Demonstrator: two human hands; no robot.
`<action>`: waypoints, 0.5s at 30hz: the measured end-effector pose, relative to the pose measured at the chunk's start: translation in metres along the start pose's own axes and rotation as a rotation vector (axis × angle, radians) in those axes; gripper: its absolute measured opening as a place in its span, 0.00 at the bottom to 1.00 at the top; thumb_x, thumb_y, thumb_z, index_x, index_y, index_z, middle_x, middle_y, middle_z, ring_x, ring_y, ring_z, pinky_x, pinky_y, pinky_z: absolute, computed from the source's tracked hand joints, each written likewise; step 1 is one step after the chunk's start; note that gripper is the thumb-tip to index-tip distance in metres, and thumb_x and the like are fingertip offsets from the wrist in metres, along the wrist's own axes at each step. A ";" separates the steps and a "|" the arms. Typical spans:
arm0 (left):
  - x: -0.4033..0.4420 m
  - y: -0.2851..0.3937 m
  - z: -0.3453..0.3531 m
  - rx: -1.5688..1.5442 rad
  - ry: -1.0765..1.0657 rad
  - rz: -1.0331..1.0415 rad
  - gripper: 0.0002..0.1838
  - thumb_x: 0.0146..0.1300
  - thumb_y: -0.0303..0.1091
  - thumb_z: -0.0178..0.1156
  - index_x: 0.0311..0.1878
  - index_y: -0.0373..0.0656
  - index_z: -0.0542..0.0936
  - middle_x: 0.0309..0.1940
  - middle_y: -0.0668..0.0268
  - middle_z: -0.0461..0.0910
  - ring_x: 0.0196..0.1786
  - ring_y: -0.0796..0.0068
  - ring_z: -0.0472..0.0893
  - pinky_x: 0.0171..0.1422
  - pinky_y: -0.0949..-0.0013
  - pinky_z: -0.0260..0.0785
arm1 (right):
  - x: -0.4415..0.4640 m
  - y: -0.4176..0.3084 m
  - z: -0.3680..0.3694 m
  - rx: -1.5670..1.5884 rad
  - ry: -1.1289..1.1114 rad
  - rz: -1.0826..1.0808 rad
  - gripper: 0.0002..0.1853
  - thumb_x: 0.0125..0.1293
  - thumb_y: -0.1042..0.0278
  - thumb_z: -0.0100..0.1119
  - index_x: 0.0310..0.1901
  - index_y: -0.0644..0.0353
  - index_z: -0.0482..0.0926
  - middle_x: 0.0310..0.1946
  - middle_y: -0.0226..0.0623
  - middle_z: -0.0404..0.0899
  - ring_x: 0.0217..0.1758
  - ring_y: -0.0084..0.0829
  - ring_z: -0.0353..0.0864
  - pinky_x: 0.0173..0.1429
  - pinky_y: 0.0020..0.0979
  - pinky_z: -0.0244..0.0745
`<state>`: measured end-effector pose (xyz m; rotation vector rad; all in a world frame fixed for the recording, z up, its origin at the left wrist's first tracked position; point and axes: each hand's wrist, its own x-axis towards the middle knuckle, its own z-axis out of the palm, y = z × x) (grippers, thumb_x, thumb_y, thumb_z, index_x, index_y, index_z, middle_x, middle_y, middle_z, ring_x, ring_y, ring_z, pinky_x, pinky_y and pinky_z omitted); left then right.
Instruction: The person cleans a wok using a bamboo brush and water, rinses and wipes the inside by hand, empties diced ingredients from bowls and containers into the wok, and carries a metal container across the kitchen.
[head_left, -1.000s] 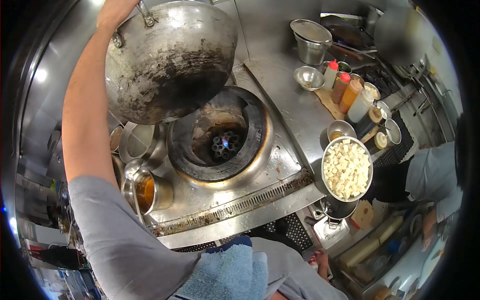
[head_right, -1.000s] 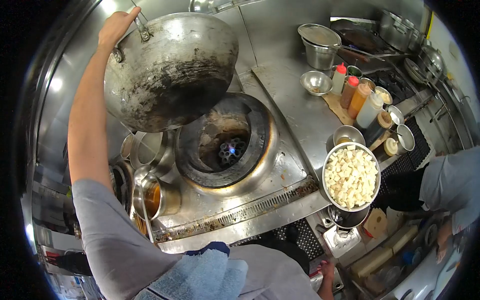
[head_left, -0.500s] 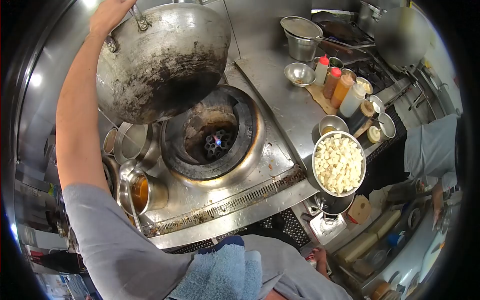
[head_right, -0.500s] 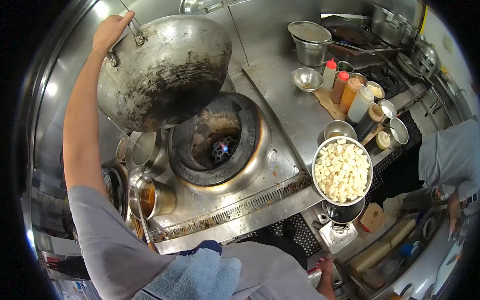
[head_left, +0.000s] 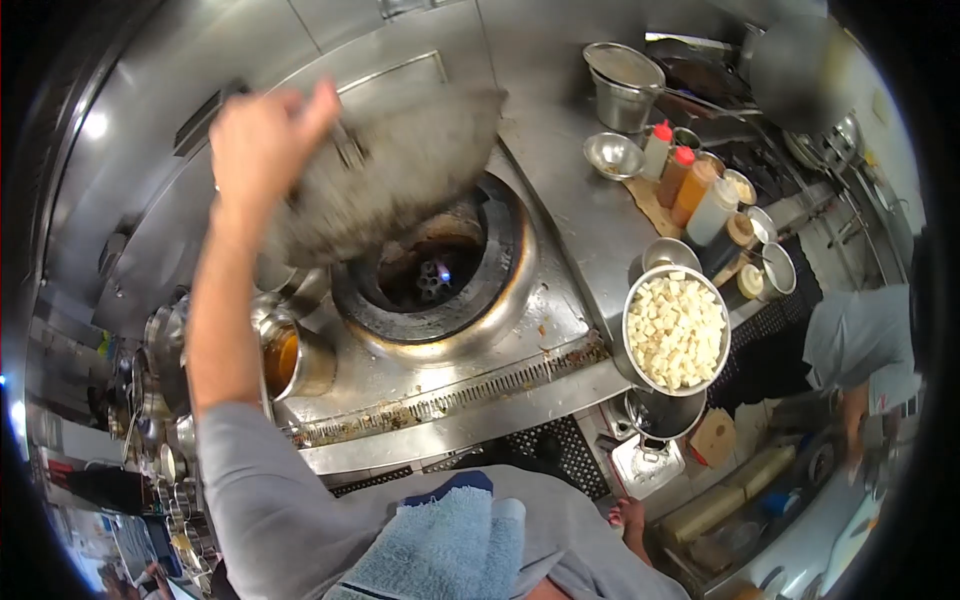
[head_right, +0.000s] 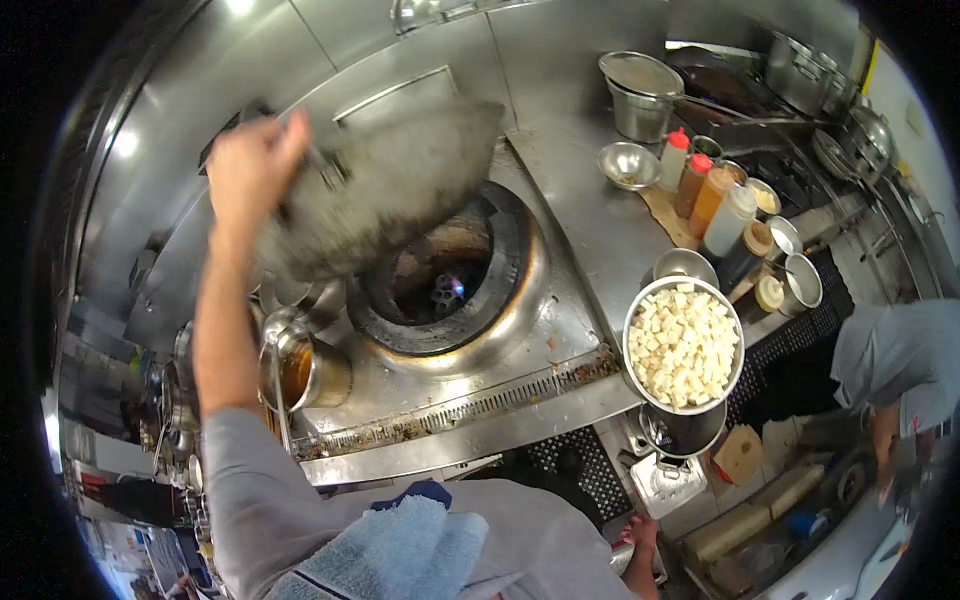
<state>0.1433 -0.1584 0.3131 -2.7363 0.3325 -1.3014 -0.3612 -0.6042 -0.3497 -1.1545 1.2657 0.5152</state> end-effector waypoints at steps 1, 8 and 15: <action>-0.036 0.014 -0.006 0.021 0.032 0.010 0.31 0.63 0.59 0.62 0.17 0.40 0.75 0.13 0.53 0.69 0.18 0.50 0.71 0.27 0.53 0.65 | 0.003 0.000 -0.001 -0.036 -0.011 0.002 0.10 0.69 0.79 0.43 0.47 0.60 0.74 0.24 0.45 0.78 0.21 0.39 0.80 0.20 0.37 0.72; -0.227 0.075 -0.006 -0.195 -0.050 -0.063 0.26 0.47 0.51 0.74 0.10 0.50 0.69 0.07 0.69 0.66 0.12 0.66 0.69 0.17 0.64 0.60 | 0.004 -0.028 -0.016 -0.169 -0.070 -0.016 0.07 0.68 0.76 0.49 0.43 0.56 0.76 0.24 0.44 0.80 0.20 0.33 0.79 0.24 0.36 0.75; -0.279 0.089 0.006 -0.304 -0.013 -0.075 0.24 0.43 0.49 0.75 0.11 0.50 0.70 0.09 0.70 0.68 0.14 0.67 0.73 0.19 0.65 0.63 | 0.126 -0.037 -0.034 -0.743 -0.109 -0.504 0.15 0.63 0.65 0.62 0.49 0.61 0.83 0.36 0.53 0.86 0.40 0.50 0.87 0.43 0.43 0.81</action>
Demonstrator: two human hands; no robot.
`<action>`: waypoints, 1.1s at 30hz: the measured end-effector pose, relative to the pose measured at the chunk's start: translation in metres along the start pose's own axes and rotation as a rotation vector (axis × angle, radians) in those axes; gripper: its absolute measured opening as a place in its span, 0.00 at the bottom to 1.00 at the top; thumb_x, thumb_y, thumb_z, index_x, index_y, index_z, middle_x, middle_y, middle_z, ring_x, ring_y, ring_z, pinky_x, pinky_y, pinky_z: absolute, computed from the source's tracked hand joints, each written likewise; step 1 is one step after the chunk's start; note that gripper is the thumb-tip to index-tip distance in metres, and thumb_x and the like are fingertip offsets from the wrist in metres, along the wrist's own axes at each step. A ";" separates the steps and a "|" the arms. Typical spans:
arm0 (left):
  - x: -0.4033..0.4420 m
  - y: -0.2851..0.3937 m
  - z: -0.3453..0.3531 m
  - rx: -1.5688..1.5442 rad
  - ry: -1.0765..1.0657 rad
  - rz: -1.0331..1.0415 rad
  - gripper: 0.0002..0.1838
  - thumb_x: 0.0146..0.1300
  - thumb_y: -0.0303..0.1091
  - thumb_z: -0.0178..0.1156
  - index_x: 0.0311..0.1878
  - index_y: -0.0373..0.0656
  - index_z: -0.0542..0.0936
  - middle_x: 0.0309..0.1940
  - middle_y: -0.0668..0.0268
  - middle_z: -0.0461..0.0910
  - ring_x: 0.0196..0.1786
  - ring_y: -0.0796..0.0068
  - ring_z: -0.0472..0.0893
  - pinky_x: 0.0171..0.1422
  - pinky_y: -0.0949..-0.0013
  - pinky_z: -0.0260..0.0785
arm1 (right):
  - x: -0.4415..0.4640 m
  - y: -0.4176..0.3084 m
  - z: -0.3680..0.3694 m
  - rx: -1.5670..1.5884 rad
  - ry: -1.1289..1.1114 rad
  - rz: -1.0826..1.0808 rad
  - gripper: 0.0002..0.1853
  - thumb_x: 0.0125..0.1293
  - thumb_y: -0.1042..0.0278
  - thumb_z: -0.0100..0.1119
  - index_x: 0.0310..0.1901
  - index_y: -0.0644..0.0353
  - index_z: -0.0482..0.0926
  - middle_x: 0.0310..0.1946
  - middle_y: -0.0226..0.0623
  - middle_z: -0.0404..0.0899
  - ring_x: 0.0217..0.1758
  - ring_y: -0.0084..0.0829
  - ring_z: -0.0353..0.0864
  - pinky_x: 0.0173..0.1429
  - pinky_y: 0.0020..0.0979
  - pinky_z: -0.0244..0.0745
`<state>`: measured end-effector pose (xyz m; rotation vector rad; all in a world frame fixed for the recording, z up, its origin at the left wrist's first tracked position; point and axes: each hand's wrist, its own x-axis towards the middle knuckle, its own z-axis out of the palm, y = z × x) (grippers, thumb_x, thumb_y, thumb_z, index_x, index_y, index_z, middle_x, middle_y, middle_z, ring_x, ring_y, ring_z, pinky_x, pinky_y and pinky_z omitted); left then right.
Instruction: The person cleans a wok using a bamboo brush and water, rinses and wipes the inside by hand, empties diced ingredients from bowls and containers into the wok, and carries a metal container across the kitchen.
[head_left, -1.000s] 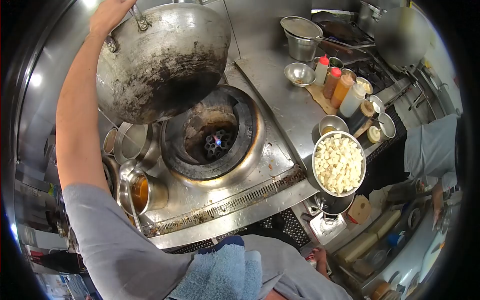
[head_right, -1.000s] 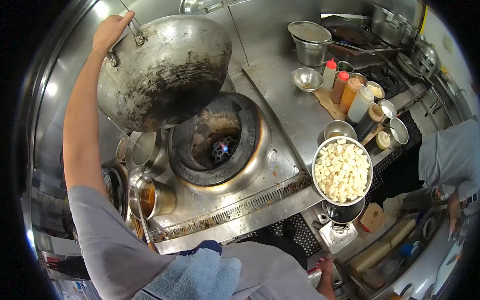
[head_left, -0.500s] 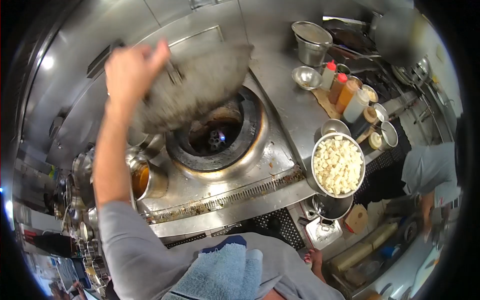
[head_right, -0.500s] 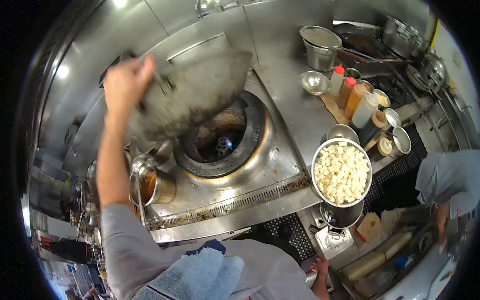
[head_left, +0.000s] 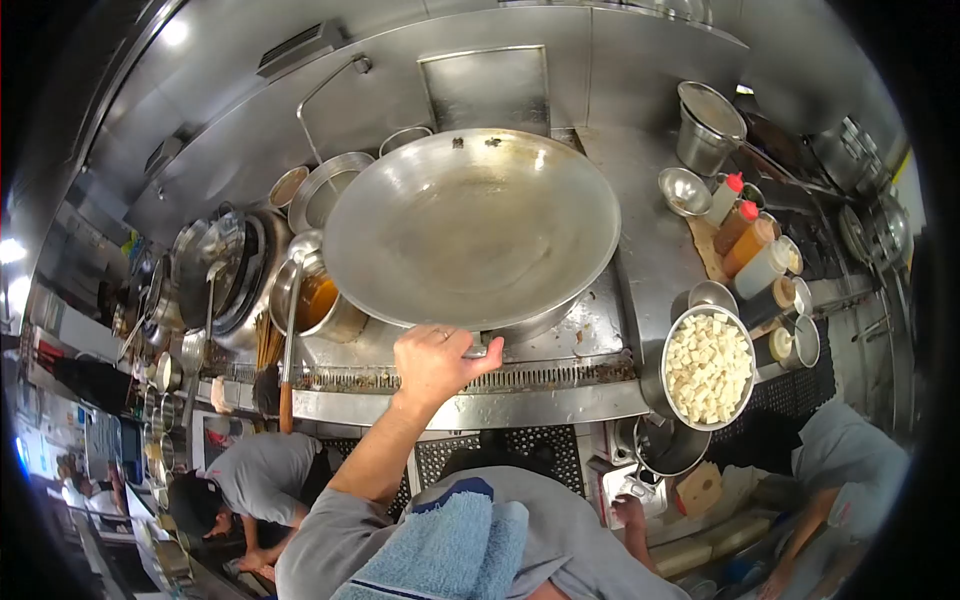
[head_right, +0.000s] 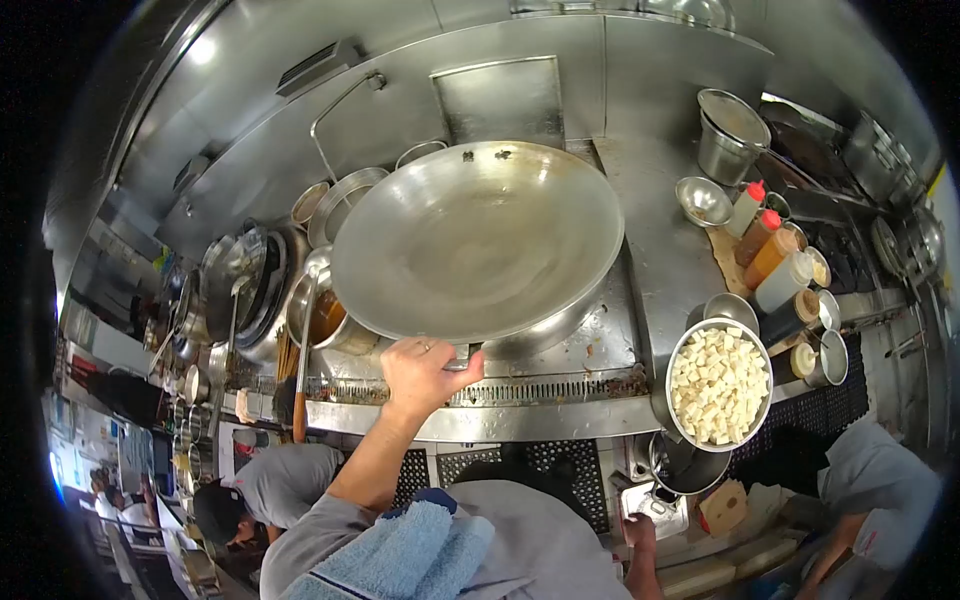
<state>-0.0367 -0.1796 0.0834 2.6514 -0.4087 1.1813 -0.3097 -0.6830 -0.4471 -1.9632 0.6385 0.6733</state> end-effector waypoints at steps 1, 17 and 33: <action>-0.006 -0.001 0.002 0.001 -0.016 -0.013 0.23 0.43 0.48 0.75 0.11 0.50 0.70 0.09 0.70 0.68 0.14 0.66 0.73 0.20 0.64 0.63 | -0.056 -0.126 -0.027 -0.388 -0.020 -0.137 0.21 0.61 0.60 0.65 0.53 0.62 0.82 0.44 0.56 0.84 0.51 0.52 0.84 0.55 0.43 0.79; 0.008 -0.054 -0.011 -0.015 0.044 0.103 0.22 0.43 0.47 0.75 0.11 0.50 0.70 0.09 0.70 0.69 0.14 0.67 0.71 0.20 0.65 0.64 | -0.116 -0.613 -0.053 0.141 0.416 -1.186 0.17 0.69 0.74 0.58 0.59 0.62 0.78 0.57 0.45 0.79 0.50 0.35 0.82 0.48 0.30 0.79; 0.294 -0.148 -0.077 -0.029 -0.164 0.038 0.25 0.62 0.57 0.62 0.27 0.43 0.85 0.15 0.56 0.73 0.21 0.57 0.74 0.33 0.60 0.68 | -0.089 -0.824 -0.130 -0.210 0.677 -1.574 0.12 0.70 0.63 0.58 0.45 0.62 0.85 0.40 0.47 0.84 0.45 0.50 0.82 0.51 0.44 0.76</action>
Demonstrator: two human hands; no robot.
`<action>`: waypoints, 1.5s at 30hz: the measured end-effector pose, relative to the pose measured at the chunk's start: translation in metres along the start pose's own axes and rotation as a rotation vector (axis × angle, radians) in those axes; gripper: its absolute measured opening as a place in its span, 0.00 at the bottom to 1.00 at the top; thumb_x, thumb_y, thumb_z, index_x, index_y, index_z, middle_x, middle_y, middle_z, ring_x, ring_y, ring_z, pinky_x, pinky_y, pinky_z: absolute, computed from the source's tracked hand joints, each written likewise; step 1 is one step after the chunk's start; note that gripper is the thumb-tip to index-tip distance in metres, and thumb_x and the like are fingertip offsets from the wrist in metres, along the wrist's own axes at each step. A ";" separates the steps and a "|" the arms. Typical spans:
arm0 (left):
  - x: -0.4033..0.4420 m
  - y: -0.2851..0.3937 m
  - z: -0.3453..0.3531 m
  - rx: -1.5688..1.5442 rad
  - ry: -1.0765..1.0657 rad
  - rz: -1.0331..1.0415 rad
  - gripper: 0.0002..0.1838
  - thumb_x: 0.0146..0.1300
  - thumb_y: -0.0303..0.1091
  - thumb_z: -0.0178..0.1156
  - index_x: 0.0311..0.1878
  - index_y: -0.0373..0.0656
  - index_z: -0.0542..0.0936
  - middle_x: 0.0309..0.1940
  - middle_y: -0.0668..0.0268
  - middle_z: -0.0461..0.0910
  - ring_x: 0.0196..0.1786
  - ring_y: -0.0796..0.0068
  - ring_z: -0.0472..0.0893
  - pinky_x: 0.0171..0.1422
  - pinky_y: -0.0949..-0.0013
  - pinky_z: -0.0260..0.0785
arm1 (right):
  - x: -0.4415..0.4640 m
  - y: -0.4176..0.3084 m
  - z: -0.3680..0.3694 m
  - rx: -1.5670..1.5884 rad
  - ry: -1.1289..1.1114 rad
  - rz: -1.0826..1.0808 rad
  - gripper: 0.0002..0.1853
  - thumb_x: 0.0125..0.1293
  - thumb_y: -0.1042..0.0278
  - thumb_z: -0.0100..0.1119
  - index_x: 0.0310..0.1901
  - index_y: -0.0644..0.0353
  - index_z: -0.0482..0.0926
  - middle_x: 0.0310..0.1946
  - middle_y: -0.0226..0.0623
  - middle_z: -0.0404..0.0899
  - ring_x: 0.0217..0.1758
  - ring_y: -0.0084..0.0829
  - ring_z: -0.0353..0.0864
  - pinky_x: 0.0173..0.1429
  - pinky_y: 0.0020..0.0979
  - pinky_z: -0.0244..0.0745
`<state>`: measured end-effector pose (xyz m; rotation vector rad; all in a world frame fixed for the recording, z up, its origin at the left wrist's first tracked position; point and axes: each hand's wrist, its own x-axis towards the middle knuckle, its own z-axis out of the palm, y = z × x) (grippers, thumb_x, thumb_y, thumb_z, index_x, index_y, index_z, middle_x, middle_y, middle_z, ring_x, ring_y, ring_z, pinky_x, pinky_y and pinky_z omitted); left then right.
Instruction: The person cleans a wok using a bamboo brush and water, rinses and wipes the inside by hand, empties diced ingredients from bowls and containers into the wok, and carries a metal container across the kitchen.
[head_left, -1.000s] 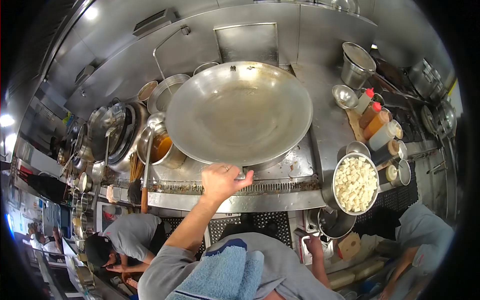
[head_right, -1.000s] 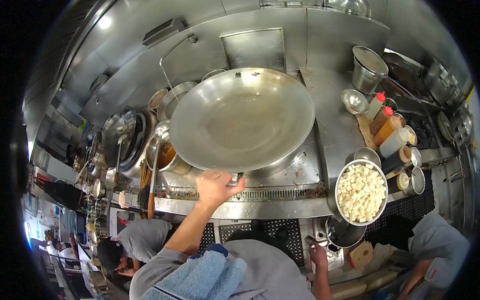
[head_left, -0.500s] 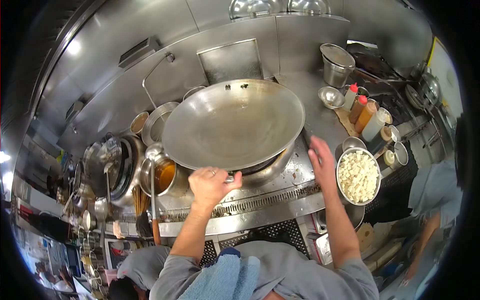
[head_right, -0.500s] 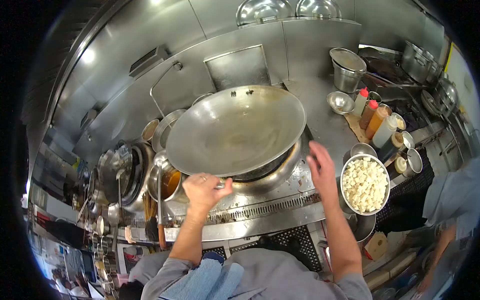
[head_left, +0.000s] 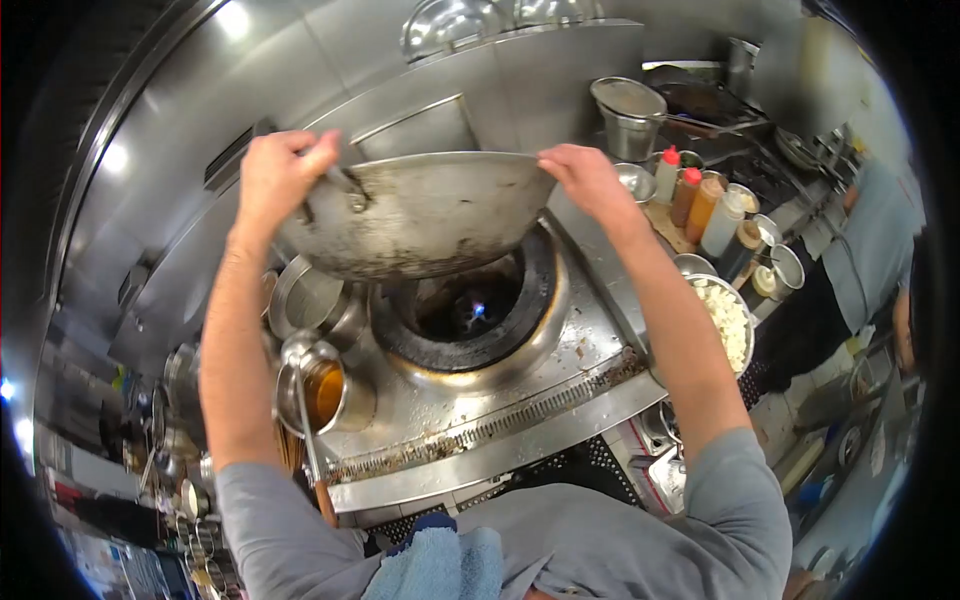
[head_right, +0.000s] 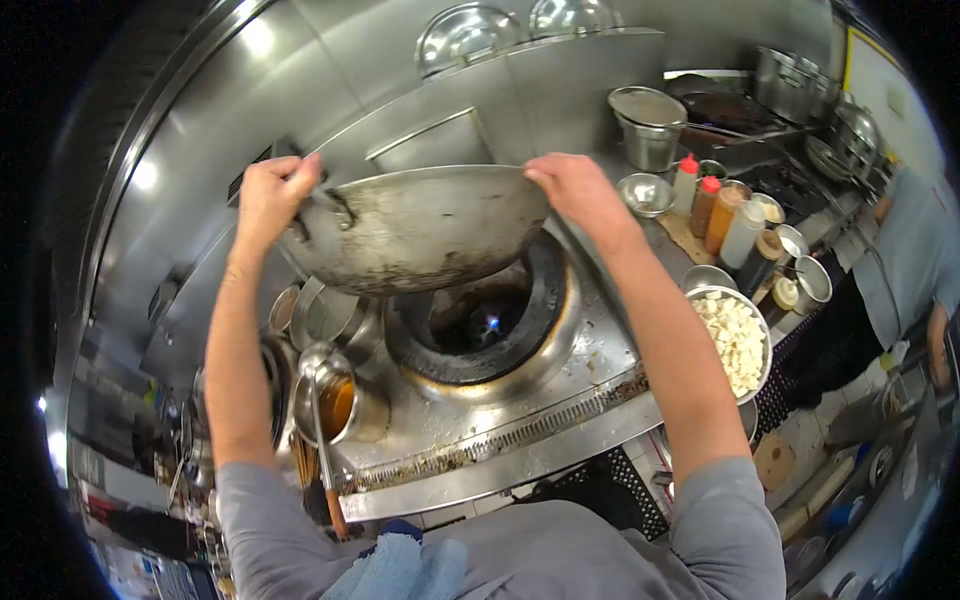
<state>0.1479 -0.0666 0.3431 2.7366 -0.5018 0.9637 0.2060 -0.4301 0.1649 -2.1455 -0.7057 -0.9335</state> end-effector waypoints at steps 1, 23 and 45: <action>0.014 0.001 -0.001 0.008 -0.011 0.019 0.26 0.64 0.57 0.60 0.27 0.41 0.84 0.16 0.54 0.74 0.23 0.55 0.75 0.34 0.58 0.69 | 0.006 0.004 -0.002 0.001 0.009 -0.021 0.12 0.69 0.62 0.58 0.44 0.60 0.86 0.39 0.47 0.84 0.45 0.52 0.81 0.51 0.45 0.76; 0.160 0.088 0.065 0.215 -0.258 0.507 0.27 0.71 0.46 0.47 0.20 0.33 0.75 0.17 0.45 0.72 0.25 0.39 0.73 0.36 0.47 0.65 | -0.044 0.056 0.002 0.075 -0.079 0.292 0.08 0.68 0.64 0.57 0.35 0.58 0.83 0.34 0.49 0.84 0.44 0.54 0.82 0.52 0.51 0.75; -0.215 0.068 0.084 0.103 0.054 0.281 0.25 0.50 0.53 0.69 0.11 0.51 0.68 0.07 0.72 0.64 0.12 0.69 0.70 0.17 0.65 0.63 | -0.145 0.007 0.011 -0.162 -0.496 -0.238 0.16 0.57 0.78 0.55 0.48 0.61 0.79 0.51 0.41 0.81 0.58 0.40 0.80 0.72 0.44 0.65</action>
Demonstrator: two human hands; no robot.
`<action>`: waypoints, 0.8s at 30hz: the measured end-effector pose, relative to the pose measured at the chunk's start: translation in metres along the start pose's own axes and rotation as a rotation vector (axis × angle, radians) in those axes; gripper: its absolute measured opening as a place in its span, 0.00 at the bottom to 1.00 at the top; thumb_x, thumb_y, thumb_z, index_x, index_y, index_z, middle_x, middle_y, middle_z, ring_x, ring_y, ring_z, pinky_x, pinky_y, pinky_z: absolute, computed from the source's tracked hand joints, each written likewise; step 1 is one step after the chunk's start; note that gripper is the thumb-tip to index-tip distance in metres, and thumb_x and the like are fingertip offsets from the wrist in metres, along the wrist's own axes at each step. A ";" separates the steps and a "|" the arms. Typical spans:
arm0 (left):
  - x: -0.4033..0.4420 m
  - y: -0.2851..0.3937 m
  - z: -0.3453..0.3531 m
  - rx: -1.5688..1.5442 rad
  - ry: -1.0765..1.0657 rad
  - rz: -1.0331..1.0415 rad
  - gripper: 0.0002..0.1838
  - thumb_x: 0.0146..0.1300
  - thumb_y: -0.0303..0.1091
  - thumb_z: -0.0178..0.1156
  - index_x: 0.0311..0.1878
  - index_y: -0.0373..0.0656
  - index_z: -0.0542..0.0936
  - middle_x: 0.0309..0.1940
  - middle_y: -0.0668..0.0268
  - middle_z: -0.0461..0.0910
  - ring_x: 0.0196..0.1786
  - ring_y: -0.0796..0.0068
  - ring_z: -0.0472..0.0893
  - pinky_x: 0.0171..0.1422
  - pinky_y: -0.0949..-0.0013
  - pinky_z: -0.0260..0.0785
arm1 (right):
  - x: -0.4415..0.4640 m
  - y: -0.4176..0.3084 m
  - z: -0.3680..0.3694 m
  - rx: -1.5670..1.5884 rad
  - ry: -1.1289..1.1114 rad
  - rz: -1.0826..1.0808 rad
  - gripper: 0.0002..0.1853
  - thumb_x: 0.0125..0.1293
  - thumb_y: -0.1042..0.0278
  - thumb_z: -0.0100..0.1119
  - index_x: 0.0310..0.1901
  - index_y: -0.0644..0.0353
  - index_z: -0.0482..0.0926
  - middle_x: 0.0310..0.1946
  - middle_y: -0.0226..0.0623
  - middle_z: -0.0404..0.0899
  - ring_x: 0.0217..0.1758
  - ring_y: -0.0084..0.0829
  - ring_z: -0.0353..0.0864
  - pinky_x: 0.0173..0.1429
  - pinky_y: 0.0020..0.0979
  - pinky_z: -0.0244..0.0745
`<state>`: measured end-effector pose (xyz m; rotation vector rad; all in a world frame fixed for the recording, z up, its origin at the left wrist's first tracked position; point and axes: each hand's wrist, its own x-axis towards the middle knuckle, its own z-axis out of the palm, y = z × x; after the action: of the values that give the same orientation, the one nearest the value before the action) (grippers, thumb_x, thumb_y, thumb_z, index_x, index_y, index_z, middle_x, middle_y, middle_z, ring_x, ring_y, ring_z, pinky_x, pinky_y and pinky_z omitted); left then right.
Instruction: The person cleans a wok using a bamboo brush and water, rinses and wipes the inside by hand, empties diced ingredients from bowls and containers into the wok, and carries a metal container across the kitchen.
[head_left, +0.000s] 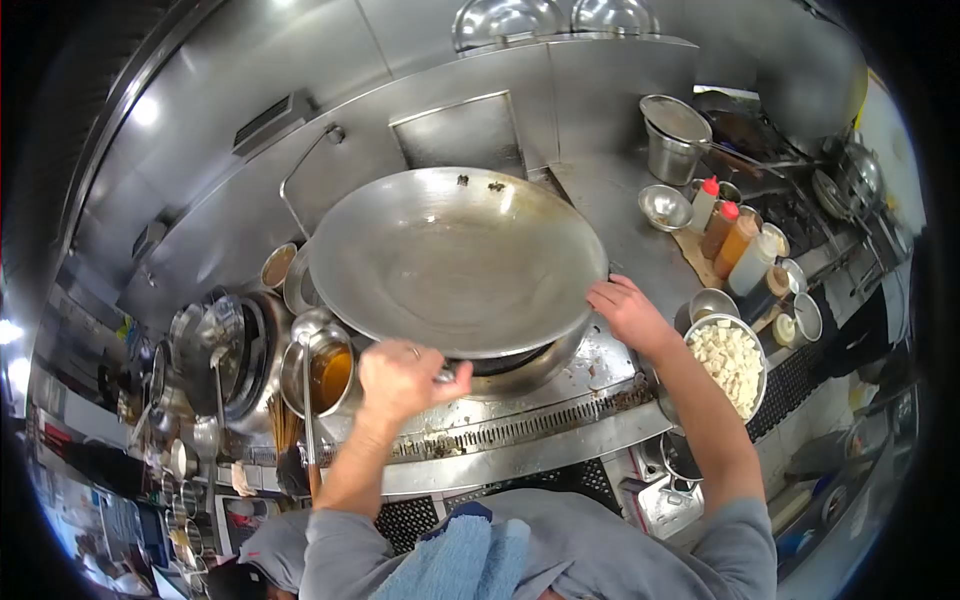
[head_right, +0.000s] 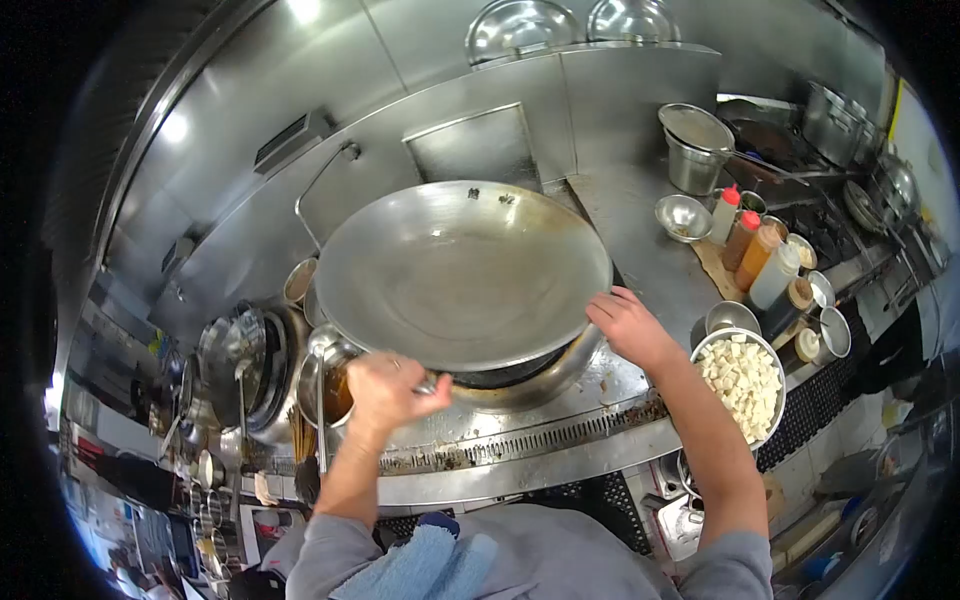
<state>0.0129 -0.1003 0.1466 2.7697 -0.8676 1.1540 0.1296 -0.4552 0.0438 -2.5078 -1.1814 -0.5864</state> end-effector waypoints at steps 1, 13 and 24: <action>-0.017 0.010 0.006 -0.058 0.027 -0.054 0.25 0.49 0.52 0.70 0.11 0.51 0.68 0.07 0.71 0.64 0.12 0.68 0.70 0.18 0.65 0.64 | -0.001 0.002 0.000 -0.046 -0.018 -0.022 0.16 0.57 0.78 0.55 0.49 0.61 0.79 0.52 0.41 0.81 0.60 0.40 0.79 0.72 0.44 0.65; -0.094 0.074 0.073 -0.087 0.089 -0.186 0.25 0.45 0.45 0.75 0.14 0.51 0.64 0.09 0.70 0.65 0.13 0.65 0.70 0.19 0.62 0.63 | -0.027 -0.071 0.018 -0.096 0.159 0.322 0.27 0.57 0.82 0.55 0.62 0.65 0.74 0.61 0.52 0.75 0.67 0.47 0.72 0.72 0.44 0.66; -0.055 -0.015 0.024 -0.828 -0.274 -0.163 0.14 0.61 0.38 0.69 0.43 0.38 0.84 0.46 0.58 0.83 0.48 0.53 0.83 0.52 0.57 0.77 | -0.198 -0.204 0.065 0.432 0.000 1.090 0.15 0.68 0.73 0.59 0.54 0.67 0.81 0.49 0.55 0.84 0.52 0.51 0.84 0.58 0.40 0.76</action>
<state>0.0048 -0.0666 0.0958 2.2420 -0.8531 0.2692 -0.1296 -0.4320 -0.0885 -2.2878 0.1636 -0.0193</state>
